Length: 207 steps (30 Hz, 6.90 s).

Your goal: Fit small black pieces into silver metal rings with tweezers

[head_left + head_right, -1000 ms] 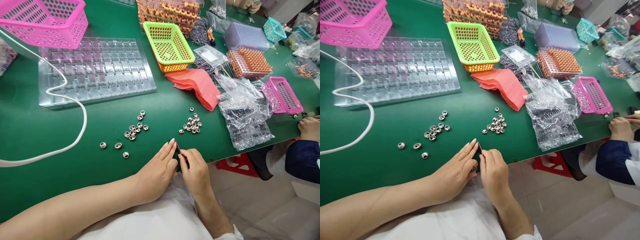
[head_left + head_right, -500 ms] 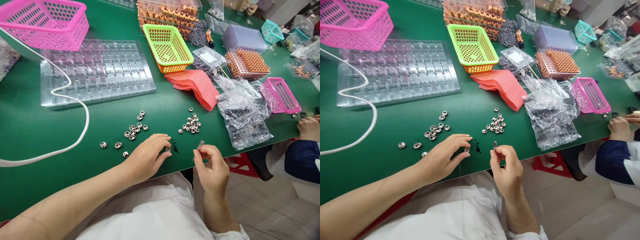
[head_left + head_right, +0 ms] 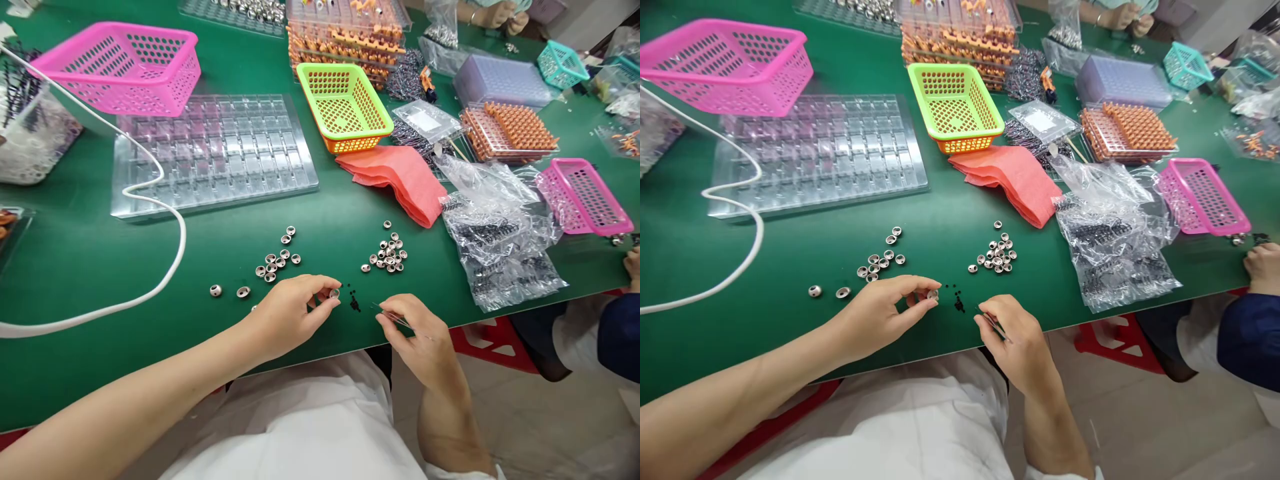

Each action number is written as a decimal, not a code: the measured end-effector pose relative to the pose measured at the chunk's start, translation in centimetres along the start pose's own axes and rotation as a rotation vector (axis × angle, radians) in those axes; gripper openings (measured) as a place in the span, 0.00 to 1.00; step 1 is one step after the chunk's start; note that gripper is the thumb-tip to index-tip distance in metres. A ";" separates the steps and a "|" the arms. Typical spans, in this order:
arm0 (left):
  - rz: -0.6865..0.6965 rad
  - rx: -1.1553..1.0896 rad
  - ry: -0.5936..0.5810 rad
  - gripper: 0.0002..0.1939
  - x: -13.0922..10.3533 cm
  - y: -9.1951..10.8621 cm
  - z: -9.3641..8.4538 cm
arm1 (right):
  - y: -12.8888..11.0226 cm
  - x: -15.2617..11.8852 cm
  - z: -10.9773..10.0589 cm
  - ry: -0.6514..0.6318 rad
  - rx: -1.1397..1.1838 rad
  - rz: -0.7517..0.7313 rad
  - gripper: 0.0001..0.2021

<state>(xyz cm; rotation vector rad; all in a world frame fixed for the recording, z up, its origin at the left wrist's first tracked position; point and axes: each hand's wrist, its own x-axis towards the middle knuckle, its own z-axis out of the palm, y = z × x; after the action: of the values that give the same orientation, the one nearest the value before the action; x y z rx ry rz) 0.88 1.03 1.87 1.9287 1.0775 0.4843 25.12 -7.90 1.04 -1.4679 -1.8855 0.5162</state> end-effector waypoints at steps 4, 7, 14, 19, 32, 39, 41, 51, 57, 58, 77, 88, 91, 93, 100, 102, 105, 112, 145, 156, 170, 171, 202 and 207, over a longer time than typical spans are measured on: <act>0.021 -0.004 0.005 0.12 0.2 0.0 0.3 | 0.7 -0.3 -0.2 -0.042 0.035 0.026 0.11; 0.008 -0.020 0.033 0.12 0.3 -0.5 0.5 | 0.6 -0.5 0.1 0.048 0.095 0.093 0.11; 0.033 -0.066 0.077 0.10 0.5 -1.8 0.7 | -0.6 -0.1 3.4 0.257 0.264 0.301 0.09; 0.025 -0.127 0.055 0.10 0.6 -2.1 0.4 | -0.9 0.3 5.9 0.402 0.230 0.367 0.06; 0.000 -0.204 0.053 0.08 0.6 -2.0 0.5 | -0.8 0.5 5.3 0.358 0.200 0.382 0.03; -0.028 -0.186 0.068 0.05 0.7 -1.8 0.5 | -1.4 0.1 6.2 0.446 0.192 0.431 0.06; -0.044 -0.179 0.060 0.05 0.7 -1.7 0.5 | -1.5 0.1 6.3 0.448 0.177 0.416 0.05; -0.061 -0.169 0.047 0.06 0.7 -1.6 0.5 | -1.6 0.5 6.3 0.402 0.068 0.338 0.04; -0.063 -0.159 0.031 0.07 0.7 -1.5 0.4 | -1.9 0.9 6.1 0.381 -0.009 0.305 0.04; -0.061 -0.159 0.031 0.07 0.7 -1.5 0.4 | -1.9 0.9 6.1 0.379 -0.016 0.299 0.04; -0.054 -0.162 0.027 0.06 0.7 -1.6 0.5 | -1.7 0.9 6.1 0.328 -0.049 0.219 0.05; 0.122 -0.037 0.094 0.06 0.5 -2.0 0.8 | -2.4 0.3 6.0 0.424 0.219 0.188 0.11; 0.200 0.019 0.134 0.05 0.3 -2.1 1.0 | -2.7 0.3 5.8 0.375 0.241 0.148 0.14; 0.235 0.040 0.153 0.05 0.2 -2.2 1.0 | -2.9 0.3 5.7 0.343 0.225 0.134 0.14; 0.281 0.064 0.163 0.06 0.3 -2.3 1.0 | -3.1 0.7 5.9 0.295 0.235 0.113 0.13; 0.293 0.068 0.172 0.07 0.3 -2.3 1.1 | -3.1 0.8 6.0 0.287 0.232 0.104 0.13; 0.320 0.066 0.201 0.09 0.4 -2.3 1.2 | -3.1 0.9 6.0 0.281 0.222 0.091 0.12; 0.334 0.080 0.225 0.11 0.4 -2.3 1.3 | -3.4 1.3 5.8 0.273 0.141 0.018 0.14; 0.210 0.002 0.139 0.02 0.2 -2.4 1.1 | -2.3 2.1 6.3 0.269 0.001 -0.046 0.13; 0.359 0.114 0.172 0.15 0.6 -2.8 1.2 | -1.2 1.7 5.6 0.365 0.086 0.086 0.09; 0.446 0.311 0.287 0.09 1.1 -2.9 2.3 | -0.8 1.2 5.2 0.385 0.130 0.027 0.10; 0.454 0.318 0.289 0.09 1.1 -2.9 2.2 | -0.7 1.1 5.2 0.390 0.129 0.027 0.09; 0.097 0.296 0.084 0.06 1.4 -1.1 -1.2 | 0.8 -0.1 4.2 0.237 0.521 0.457 0.09; 0.088 0.092 0.146 0.05 0.8 -2.0 -0.3 | 0.2 0.4 4.1 0.242 0.473 0.421 0.07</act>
<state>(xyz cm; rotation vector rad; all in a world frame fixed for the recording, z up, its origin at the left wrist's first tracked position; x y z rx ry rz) 0.10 2.41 0.34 2.0541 1.1275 0.6432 22.19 -7.05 -1.79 -1.5155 -1.1637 0.8688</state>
